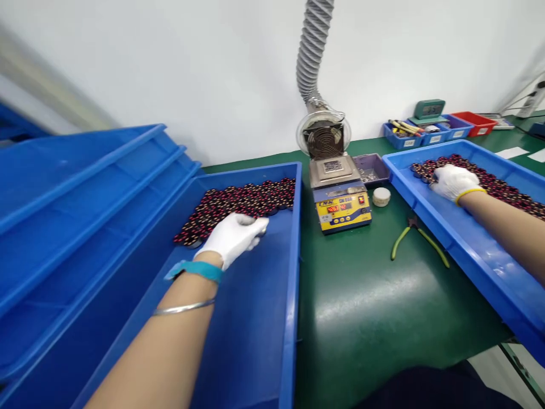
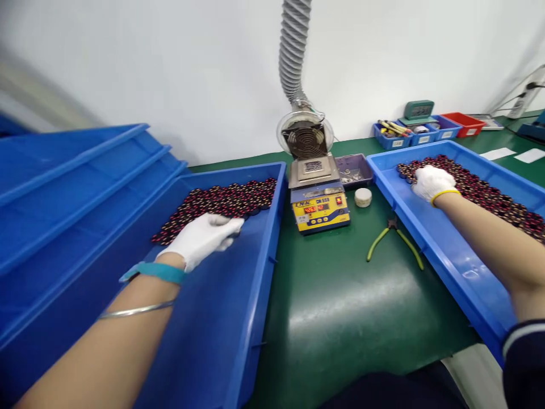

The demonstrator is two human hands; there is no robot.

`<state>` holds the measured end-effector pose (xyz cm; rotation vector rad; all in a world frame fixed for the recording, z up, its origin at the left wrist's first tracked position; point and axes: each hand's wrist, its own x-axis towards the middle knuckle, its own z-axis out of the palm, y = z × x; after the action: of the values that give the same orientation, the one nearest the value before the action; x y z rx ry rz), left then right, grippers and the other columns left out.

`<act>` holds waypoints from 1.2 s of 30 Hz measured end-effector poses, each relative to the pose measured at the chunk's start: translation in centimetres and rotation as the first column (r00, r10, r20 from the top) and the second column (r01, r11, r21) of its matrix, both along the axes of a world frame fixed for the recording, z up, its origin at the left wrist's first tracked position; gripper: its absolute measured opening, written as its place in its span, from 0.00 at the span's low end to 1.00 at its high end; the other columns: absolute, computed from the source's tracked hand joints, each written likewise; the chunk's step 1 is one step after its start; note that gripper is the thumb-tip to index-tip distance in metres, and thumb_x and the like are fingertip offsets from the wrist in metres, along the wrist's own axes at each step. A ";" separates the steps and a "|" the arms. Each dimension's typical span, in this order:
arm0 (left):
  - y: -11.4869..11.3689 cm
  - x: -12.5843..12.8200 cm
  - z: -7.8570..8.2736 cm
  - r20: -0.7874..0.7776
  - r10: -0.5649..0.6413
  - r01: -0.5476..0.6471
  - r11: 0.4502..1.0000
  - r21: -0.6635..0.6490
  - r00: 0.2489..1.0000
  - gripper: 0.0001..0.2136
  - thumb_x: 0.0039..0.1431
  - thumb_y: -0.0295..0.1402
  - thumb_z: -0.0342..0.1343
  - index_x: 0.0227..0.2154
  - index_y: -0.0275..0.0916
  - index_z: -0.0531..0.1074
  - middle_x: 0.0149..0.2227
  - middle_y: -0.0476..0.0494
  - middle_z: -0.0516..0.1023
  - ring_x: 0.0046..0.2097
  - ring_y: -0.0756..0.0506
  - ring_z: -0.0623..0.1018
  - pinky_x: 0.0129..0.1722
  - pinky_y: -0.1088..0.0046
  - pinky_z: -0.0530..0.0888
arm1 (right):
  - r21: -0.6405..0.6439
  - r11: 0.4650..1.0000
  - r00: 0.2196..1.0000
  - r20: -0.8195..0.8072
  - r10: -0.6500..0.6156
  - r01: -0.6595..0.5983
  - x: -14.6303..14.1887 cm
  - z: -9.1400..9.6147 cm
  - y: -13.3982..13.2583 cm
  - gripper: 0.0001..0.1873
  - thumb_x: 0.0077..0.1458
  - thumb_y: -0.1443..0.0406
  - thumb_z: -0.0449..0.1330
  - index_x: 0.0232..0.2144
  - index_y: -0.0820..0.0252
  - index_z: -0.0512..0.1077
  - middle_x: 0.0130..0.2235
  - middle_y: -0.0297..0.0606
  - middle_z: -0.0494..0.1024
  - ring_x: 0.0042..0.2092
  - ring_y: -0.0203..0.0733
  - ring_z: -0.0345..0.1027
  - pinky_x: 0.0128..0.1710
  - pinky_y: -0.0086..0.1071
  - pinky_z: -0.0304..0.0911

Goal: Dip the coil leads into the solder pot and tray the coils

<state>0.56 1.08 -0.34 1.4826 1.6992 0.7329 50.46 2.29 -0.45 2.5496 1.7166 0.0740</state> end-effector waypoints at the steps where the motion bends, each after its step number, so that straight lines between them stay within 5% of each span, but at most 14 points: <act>1: -0.4 0.7 0.5 0.108 0.012 -0.011 1.000 -0.008 0.994 0.17 0.46 0.46 0.64 0.26 0.36 0.71 0.25 0.45 0.74 0.24 0.49 0.71 0.27 0.71 0.68 | 0.025 0.999 0.999 -0.014 0.036 -0.035 -1.4 0.7 -0.4 0.27 0.57 0.51 0.55 0.52 0.61 0.73 0.53 0.62 0.70 0.52 0.62 0.68 0.44 0.45 0.63; 2: -0.9 1.5 1.1 0.204 0.003 -0.005 1.000 0.010 0.979 0.17 0.48 0.47 0.62 0.29 0.37 0.71 0.28 0.46 0.75 0.26 0.50 0.73 0.28 0.73 0.69 | 0.079 0.993 0.995 -0.047 0.093 -0.089 -3.3 1.5 -0.9 0.28 0.56 0.49 0.55 0.54 0.56 0.72 0.55 0.59 0.69 0.53 0.62 0.67 0.43 0.46 0.62; 5: -2.5 4.5 2.5 0.711 -0.049 0.051 0.999 0.018 0.701 0.15 0.49 0.40 0.64 0.37 0.40 0.72 0.30 0.49 0.74 0.33 0.49 0.77 0.27 0.78 0.70 | 0.185 0.948 0.940 -0.178 0.291 -0.258 -10.8 3.5 -3.7 0.26 0.51 0.47 0.59 0.52 0.42 0.72 0.51 0.43 0.75 0.49 0.62 0.70 0.42 0.50 0.64; 9: -4.9 7.9 2.9 0.827 -0.065 0.138 0.990 -0.016 0.559 0.16 0.54 0.38 0.62 0.45 0.41 0.72 0.33 0.48 0.76 0.32 0.51 0.77 0.33 0.75 0.75 | 0.301 0.731 0.654 -0.327 0.683 -0.613 -19.8 4.0 -8.0 0.30 0.47 0.48 0.62 0.54 0.37 0.69 0.55 0.36 0.73 0.50 0.60 0.69 0.38 0.47 0.67; 11: -5.9 8.8 2.6 0.834 -0.070 0.139 0.990 -0.009 0.547 0.16 0.55 0.37 0.62 0.46 0.40 0.72 0.34 0.49 0.75 0.33 0.51 0.78 0.36 0.73 0.76 | 0.363 0.670 0.543 -0.398 0.740 -0.647 -22.0 3.0 -8.7 0.28 0.48 0.51 0.62 0.53 0.38 0.69 0.54 0.35 0.73 0.49 0.57 0.70 0.38 0.45 0.67; 18: -6.7 10.7 1.5 0.822 -0.103 0.132 0.991 0.034 0.561 0.15 0.49 0.35 0.68 0.36 0.35 0.70 0.35 0.48 0.75 0.39 0.48 0.79 0.41 0.72 0.76 | 0.520 0.726 0.353 -0.643 0.679 -0.450 -21.3 -0.4 -8.2 0.23 0.46 0.61 0.64 0.47 0.49 0.72 0.43 0.34 0.77 0.43 0.43 0.73 0.42 0.38 0.69; 23: -7.1 11.3 1.0 0.753 -0.061 0.089 0.996 0.003 0.655 0.16 0.48 0.35 0.68 0.33 0.35 0.67 0.32 0.49 0.75 0.35 0.49 0.78 0.37 0.72 0.77 | 0.642 0.607 0.318 -0.519 0.794 -0.468 -21.4 0.2 -8.1 0.21 0.49 0.62 0.64 0.47 0.56 0.73 0.45 0.38 0.76 0.44 0.43 0.72 0.45 0.38 0.68; 30: -7.6 11.6 1.2 0.719 -0.123 0.212 0.977 -0.035 0.684 0.16 0.50 0.36 0.66 0.36 0.36 0.66 0.34 0.49 0.76 0.38 0.48 0.79 0.44 0.65 0.77 | 0.595 0.429 0.243 -0.369 0.897 -0.680 -19.5 0.5 -6.8 0.19 0.58 0.60 0.58 0.51 0.55 0.72 0.47 0.40 0.76 0.48 0.44 0.71 0.48 0.36 0.66; 34: -7.8 11.9 0.5 0.464 -0.188 0.095 0.972 0.217 0.866 0.16 0.48 0.35 0.66 0.35 0.37 0.66 0.34 0.49 0.75 0.38 0.47 0.79 0.43 0.66 0.77 | 0.640 0.309 0.111 -0.330 0.937 -0.703 -18.9 0.5 -6.2 0.17 0.59 0.65 0.54 0.50 0.57 0.73 0.48 0.40 0.77 0.49 0.43 0.71 0.49 0.36 0.66; 36: -7.9 11.9 0.1 0.282 -0.198 0.078 0.920 0.384 0.939 0.16 0.47 0.35 0.66 0.35 0.38 0.67 0.35 0.47 0.76 0.38 0.46 0.79 0.41 0.67 0.78 | 0.671 0.401 0.145 -0.404 0.903 -0.624 -19.0 0.6 -6.0 0.15 0.58 0.68 0.53 0.45 0.59 0.75 0.45 0.41 0.79 0.48 0.43 0.72 0.49 0.36 0.66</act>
<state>12.46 -6.87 -0.27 1.6129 1.2430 1.1907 31.48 -3.67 0.18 1.3910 3.5161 -0.8150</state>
